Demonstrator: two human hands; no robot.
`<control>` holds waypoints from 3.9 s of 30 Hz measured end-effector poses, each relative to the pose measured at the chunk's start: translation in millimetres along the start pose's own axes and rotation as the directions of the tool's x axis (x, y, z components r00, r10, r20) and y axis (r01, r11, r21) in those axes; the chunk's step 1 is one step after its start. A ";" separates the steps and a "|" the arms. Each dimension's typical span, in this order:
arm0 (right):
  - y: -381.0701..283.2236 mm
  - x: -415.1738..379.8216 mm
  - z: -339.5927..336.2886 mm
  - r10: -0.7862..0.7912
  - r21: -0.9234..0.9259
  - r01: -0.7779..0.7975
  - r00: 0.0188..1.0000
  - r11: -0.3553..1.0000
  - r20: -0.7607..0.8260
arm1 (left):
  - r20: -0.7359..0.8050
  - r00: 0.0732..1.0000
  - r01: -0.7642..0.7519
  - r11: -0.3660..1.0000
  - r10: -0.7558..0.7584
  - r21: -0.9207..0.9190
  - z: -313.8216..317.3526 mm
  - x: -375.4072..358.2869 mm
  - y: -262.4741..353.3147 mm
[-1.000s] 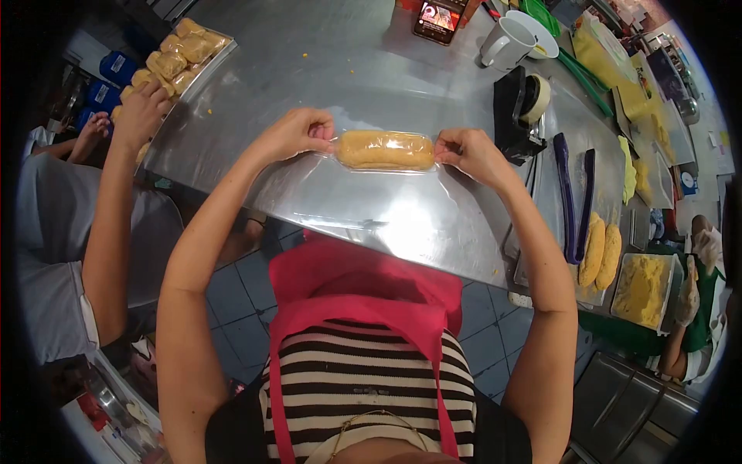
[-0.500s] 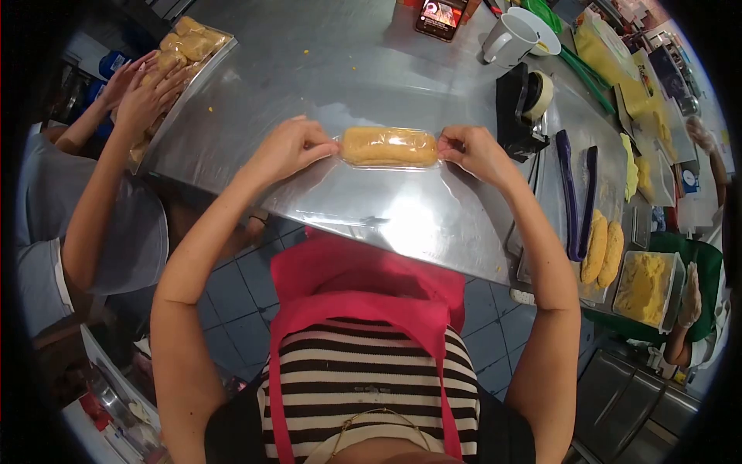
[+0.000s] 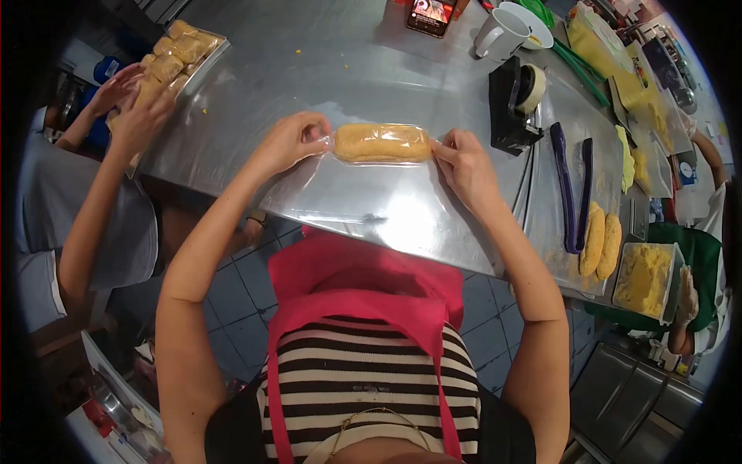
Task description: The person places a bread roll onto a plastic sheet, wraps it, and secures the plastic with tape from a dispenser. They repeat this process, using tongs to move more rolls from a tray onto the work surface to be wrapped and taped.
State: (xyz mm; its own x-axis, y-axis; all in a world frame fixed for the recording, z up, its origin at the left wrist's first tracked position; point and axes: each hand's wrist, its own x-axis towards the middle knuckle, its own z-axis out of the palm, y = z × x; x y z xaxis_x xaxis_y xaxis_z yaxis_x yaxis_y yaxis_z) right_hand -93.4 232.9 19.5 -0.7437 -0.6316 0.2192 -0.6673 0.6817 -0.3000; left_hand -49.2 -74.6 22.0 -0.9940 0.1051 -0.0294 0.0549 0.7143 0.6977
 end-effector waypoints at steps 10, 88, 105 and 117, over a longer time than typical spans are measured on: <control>-3.4 -24.0 15.3 -0.042 -0.075 0.042 0.999 0.996 -0.001 | 0.395 0.883 0.432 0.771 -0.255 -0.467 -15.3 3.3 -0.4; -46.0 -59.0 6.9 -0.253 0.200 0.244 0.967 0.949 0.019 | -0.013 0.920 -0.390 0.920 0.391 0.042 49.1 19.0 32.4; 104.4 -30.7 -88.4 0.768 0.693 -0.586 0.636 0.420 0.073 | 0.132 0.950 -0.311 0.905 0.285 0.290 55.7 7.3 62.4; 89.8 -38.7 -50.7 0.642 0.996 -0.088 0.762 -0.021 0.080 | 0.113 0.937 -0.347 0.906 0.329 0.241 58.8 6.7 58.2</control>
State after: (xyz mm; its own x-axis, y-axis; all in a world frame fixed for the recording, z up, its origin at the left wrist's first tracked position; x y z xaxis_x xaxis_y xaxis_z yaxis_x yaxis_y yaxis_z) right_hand -126.5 337.3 31.1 -0.9923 -0.0732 -0.1002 0.1188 -0.3266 -0.9377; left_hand -47.1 8.4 20.3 -0.9031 0.4121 0.1209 0.4177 0.7774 0.4703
